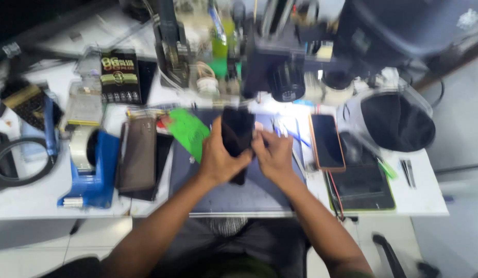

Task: Disassembling a mobile phone by prying off the back cover, inspecting internal components, and testing the device with a charging cable.

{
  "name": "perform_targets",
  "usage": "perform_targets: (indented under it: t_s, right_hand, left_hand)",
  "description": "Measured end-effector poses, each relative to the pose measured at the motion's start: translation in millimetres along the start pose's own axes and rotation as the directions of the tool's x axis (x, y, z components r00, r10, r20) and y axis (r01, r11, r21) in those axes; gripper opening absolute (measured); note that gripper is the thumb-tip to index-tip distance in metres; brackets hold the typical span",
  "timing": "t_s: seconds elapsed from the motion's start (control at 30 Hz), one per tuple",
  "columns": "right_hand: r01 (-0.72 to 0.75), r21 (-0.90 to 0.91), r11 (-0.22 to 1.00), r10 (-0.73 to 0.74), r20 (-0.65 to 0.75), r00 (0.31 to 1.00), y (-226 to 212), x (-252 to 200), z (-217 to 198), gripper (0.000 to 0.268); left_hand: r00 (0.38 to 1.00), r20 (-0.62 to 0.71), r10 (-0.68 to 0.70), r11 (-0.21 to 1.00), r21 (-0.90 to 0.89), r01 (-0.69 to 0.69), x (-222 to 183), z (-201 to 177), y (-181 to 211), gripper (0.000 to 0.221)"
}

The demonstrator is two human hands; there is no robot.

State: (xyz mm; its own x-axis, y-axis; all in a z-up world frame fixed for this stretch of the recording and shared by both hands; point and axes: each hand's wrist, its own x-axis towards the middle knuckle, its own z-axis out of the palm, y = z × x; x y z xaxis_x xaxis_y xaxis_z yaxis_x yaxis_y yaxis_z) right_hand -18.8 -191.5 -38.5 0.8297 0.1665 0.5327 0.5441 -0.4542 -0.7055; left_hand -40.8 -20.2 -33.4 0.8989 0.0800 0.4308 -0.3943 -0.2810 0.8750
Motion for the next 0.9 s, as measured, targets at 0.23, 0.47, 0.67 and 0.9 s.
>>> perform_targets:
  t_s: [0.23,0.47,0.67,0.9]
  right_hand:
    - [-0.05,0.147,0.988,0.057,-0.042,0.997,-10.3,10.2,1.4,0.031]
    - [-0.091,0.147,0.985,0.1,-0.058,0.993,-19.4,16.9,-3.0,0.038]
    - [-0.204,0.239,0.949,0.216,-0.027,0.976,-15.2,17.0,-1.9,0.044]
    - [-0.268,0.348,0.898,0.252,0.093,0.963,-29.2,25.2,-7.1,0.036]
  left_hand:
    - [0.997,0.005,-0.071,0.997,-0.03,0.071,-1.3,0.6,7.3,0.083]
    - [0.993,-0.001,-0.121,0.992,-0.036,0.12,-0.1,3.6,12.1,0.082]
    - [0.988,0.049,-0.144,0.989,-0.013,0.145,-1.7,1.9,9.5,0.081]
    - [0.987,0.044,-0.154,0.97,-0.186,0.16,9.8,-0.1,-4.1,0.069]
